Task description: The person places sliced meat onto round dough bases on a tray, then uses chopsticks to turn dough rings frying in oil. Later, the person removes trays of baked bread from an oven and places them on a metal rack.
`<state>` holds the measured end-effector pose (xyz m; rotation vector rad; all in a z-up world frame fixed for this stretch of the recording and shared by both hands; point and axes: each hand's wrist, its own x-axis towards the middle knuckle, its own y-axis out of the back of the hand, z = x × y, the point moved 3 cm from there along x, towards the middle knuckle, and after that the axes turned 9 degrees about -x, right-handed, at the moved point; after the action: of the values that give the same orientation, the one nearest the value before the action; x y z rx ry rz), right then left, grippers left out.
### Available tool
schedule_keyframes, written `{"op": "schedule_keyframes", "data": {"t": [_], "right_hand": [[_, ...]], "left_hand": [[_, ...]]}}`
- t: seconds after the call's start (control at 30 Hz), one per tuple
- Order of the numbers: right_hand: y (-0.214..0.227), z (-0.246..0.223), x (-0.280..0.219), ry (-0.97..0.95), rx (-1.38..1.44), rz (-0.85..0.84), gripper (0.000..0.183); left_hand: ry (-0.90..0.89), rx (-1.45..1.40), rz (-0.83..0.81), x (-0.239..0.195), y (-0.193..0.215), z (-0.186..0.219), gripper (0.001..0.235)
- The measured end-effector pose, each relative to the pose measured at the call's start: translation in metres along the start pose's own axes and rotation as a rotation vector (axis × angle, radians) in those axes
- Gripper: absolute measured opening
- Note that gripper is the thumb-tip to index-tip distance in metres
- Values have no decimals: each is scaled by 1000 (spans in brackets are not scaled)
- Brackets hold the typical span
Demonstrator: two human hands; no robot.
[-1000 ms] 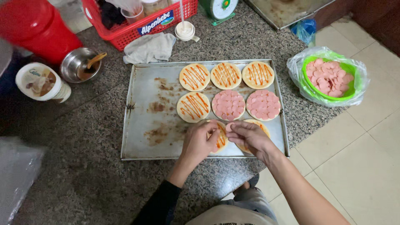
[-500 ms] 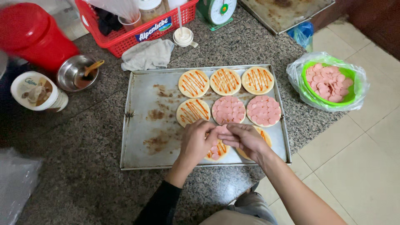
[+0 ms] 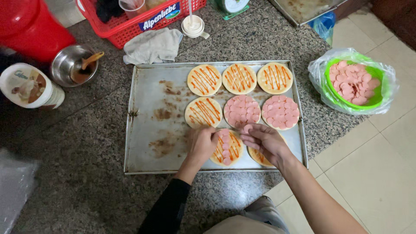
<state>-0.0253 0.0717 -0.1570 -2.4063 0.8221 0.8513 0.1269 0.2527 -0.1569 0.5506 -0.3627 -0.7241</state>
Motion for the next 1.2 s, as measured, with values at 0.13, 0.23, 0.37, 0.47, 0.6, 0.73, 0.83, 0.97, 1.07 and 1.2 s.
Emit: {"op": "schedule_keyframes", "data": {"t": [0.13,0.23,0.37,0.47,0.6,0.73,0.83,0.97,1.07,1.2], "right_hand": [[4,1,-3,-36,-12,36,22],[2,1,-2,-42,-12,19,23],[-4,1,-5,-57,-44,-5,27],[-13,-2,-9,-60,-53,-52,33],[-25,-8,-15,-69,-63,-60,34],[-39,-12,-19,-42,-181,-135,44],[-44,-11,-20,-46,-268,-116,51],[-41,-7,-17,-56,-275,-110,52],[-39,1,-9,-42,-241,-129,37],[-35,12,2,25,-183,-113,25]], "left_hand": [[29,91,45,0,-4,-2,21],[7,98,75,-1,-2,-2,20],[-4,118,97,-1,1,4,19],[9,136,91,0,9,17,21],[43,-111,11,1,24,42,23],[-291,-90,-51,-1,36,71,18],[-456,82,-75,-4,37,80,17],[-524,294,-82,-9,33,80,12],[-549,323,-86,-15,31,78,12],[-527,246,-90,-22,30,70,17]]}}
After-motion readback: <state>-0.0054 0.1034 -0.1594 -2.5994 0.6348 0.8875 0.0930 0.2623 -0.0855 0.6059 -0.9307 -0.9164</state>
